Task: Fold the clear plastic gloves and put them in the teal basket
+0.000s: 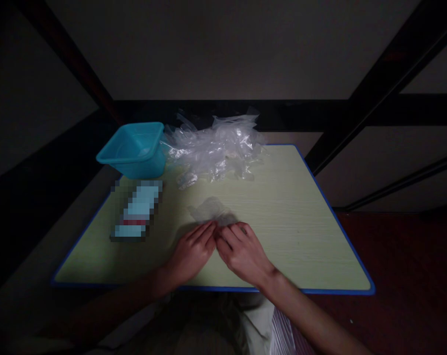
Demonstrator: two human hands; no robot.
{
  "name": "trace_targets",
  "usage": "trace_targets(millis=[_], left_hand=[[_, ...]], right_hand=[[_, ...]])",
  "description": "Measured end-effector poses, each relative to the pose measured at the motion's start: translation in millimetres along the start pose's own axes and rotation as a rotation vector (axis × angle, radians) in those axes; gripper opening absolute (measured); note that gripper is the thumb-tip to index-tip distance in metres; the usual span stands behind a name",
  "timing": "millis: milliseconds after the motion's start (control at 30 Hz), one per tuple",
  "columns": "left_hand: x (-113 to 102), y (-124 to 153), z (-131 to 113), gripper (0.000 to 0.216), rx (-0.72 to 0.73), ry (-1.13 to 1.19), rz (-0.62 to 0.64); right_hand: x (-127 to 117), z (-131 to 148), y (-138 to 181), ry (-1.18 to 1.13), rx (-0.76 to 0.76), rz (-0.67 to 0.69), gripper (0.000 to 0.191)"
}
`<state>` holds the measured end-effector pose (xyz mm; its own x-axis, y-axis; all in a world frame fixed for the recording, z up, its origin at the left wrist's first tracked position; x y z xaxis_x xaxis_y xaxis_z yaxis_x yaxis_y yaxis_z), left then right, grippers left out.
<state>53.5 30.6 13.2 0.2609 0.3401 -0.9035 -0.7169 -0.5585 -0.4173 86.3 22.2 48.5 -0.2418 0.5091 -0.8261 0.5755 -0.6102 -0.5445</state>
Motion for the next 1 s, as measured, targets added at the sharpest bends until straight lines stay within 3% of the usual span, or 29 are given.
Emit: trace_targets(millis=[333, 633, 1000], left_hand=[[-5, 21, 12, 0.029, 0.068, 0.231, -0.079], [-18, 23, 6, 0.032, 0.157, 0.232, -0.11], [-31, 32, 11, 0.024, 0.076, 0.198, -0.113]], right_hand=[[5, -23, 20, -0.008, -0.156, 0.008, 0.022], [17, -17, 9, -0.062, -0.419, 0.017, 0.031], [11, -7, 17, -0.091, -0.455, -0.009, 0.027]])
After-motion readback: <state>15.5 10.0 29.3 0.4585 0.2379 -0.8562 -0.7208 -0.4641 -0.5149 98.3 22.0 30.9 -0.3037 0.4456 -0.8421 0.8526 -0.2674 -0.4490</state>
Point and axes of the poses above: each hand's wrist, its own y-axis away from the middle knuckle, its own x-axis out of the palm, z = x × y, the point moved 10 cm from there along -y, towards the middle knuckle, and after that the axes turned 7 degrees about y, right-handed, at the moved point
